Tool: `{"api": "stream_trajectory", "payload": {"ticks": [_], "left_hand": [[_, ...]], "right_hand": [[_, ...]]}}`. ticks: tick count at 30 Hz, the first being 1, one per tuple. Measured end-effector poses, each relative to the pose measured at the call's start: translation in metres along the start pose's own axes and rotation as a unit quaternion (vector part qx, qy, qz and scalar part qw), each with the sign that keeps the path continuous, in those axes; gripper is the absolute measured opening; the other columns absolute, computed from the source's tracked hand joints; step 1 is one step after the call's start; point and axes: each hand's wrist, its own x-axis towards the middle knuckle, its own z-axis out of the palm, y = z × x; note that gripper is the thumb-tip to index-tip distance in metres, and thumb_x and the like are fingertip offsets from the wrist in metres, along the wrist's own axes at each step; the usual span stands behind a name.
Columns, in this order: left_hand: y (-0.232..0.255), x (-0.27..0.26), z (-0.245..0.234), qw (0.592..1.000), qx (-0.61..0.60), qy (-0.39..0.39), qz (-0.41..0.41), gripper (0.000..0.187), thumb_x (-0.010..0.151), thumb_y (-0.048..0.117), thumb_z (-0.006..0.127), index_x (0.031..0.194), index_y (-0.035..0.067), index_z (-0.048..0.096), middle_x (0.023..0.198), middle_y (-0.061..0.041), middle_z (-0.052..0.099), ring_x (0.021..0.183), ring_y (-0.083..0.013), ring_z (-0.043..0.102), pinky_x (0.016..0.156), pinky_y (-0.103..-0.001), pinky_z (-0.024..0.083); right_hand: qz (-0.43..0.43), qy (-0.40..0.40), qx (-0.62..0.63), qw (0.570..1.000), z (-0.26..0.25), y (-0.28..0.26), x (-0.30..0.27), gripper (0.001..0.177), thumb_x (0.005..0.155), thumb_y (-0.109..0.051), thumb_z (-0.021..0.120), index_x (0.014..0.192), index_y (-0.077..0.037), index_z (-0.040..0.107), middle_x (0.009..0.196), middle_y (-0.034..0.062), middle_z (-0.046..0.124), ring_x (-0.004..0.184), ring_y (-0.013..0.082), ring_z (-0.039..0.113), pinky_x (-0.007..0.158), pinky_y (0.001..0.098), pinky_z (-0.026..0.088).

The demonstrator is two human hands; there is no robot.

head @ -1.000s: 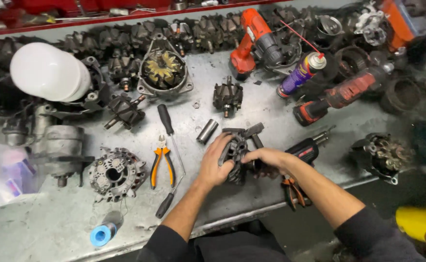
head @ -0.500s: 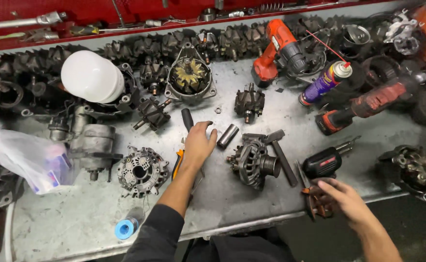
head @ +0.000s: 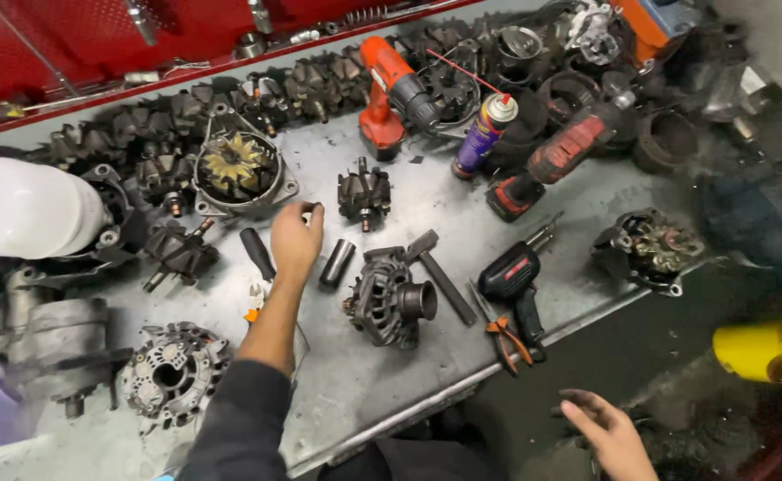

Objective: The person works on a car alternator on a metal workbench, using a hammer to tap a component into place and a power drill to tighten it. They then wipe the part with a green cloth and open a small box of parts with a screwdriver.

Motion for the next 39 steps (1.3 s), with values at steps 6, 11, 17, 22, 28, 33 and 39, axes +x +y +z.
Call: {"api": "stream_trajectory", "payload": {"ticks": [6, 11, 17, 22, 28, 33, 39], "left_hand": [[0.154, -0.077, -0.093, 0.888, -0.395, -0.107, -0.209, 0.04, 0.089, 0.035, 0.069, 0.113, 0.004, 0.075, 0.095, -0.008, 0.078, 0.081, -0.0151, 0.067, 0.072, -0.029, 0.054], [0.192, -0.16, -0.066, 0.801, -0.496, -0.245, -0.23, 0.026, 0.088, 0.02, 0.074, 0.103, 0.0, 0.081, 0.078, -0.003, 0.075, 0.066, -0.0079, 0.058, 0.06, -0.021, 0.047], [0.172, -0.207, -0.04, 0.709, -0.583, -0.201, -0.341, 0.019, 0.092, 0.016, 0.076, 0.094, -0.002, 0.078, 0.07, -0.002, 0.064, 0.059, -0.0076, 0.047, 0.052, -0.022, 0.036], [0.169, -0.207, -0.034, 0.771, -0.504, -0.187, -0.341, 0.023, 0.089, 0.021, 0.077, 0.089, -0.002, 0.079, 0.069, -0.003, 0.066, 0.059, -0.0089, 0.05, 0.053, -0.023, 0.04], [0.176, -0.194, -0.009, 0.795, -0.449, -0.164, -0.375, 0.026, 0.082, 0.027, 0.089, 0.09, 0.003, 0.081, 0.066, -0.008, 0.07, 0.062, -0.011, 0.06, 0.054, -0.025, 0.048], [0.182, -0.169, -0.05, 0.905, -0.325, -0.126, -0.242, 0.03, 0.085, 0.03, 0.083, 0.102, 0.006, 0.08, 0.085, -0.015, 0.079, 0.079, -0.0274, 0.075, 0.069, -0.037, 0.059], [0.147, -0.142, -0.079, 0.985, -0.148, 0.088, -0.02, 0.028, 0.088, 0.022, 0.079, 0.109, 0.006, 0.073, 0.1, -0.016, 0.073, 0.096, -0.0371, 0.07, 0.088, -0.046, 0.055]], "right_hand": [[-0.224, -0.018, -0.041, 0.973, 0.079, -0.085, -0.041, 0.037, 0.081, 0.0, 0.078, 0.118, 0.006, 0.075, 0.085, 0.0148, 0.077, 0.069, 0.0186, 0.065, 0.065, 0.0293, 0.051], [-0.416, -0.046, -0.132, 0.899, 0.143, -0.157, -0.059, 0.044, 0.075, -0.007, 0.08, 0.118, -0.005, 0.075, 0.101, 0.0022, 0.079, 0.072, 0.0089, 0.065, 0.055, 0.0195, 0.044], [-0.58, -0.054, -0.217, 0.784, 0.159, -0.157, -0.054, 0.032, 0.074, -0.006, 0.081, 0.104, -0.003, 0.074, 0.106, 0.0069, 0.076, 0.088, 0.019, 0.073, 0.08, 0.0277, 0.058], [-0.562, -0.105, -0.218, 0.791, 0.159, -0.152, -0.036, 0.034, 0.071, -0.013, 0.084, 0.102, -0.003, 0.076, 0.105, 0.0072, 0.076, 0.085, 0.02, 0.074, 0.076, 0.0271, 0.057], [-0.623, -0.05, -0.172, 0.762, 0.17, -0.154, -0.013, 0.011, 0.079, -0.013, 0.084, 0.09, -0.012, 0.08, 0.078, 0.0024, 0.077, 0.066, 0.0219, 0.076, 0.058, 0.03, 0.06], [-0.582, -0.116, -0.156, 0.789, 0.18, -0.158, 0.03, 0.013, 0.083, -0.014, 0.081, 0.093, -0.006, 0.077, 0.077, 0.0112, 0.075, 0.067, 0.0314, 0.073, 0.057, 0.0384, 0.057], [-0.502, -0.182, -0.264, 0.803, 0.199, -0.163, 0.065, 0.014, 0.09, -0.013, 0.072, 0.101, -0.006, 0.077, 0.089, 0.0131, 0.076, 0.084, 0.0356, 0.073, 0.074, 0.0451, 0.058]]}}
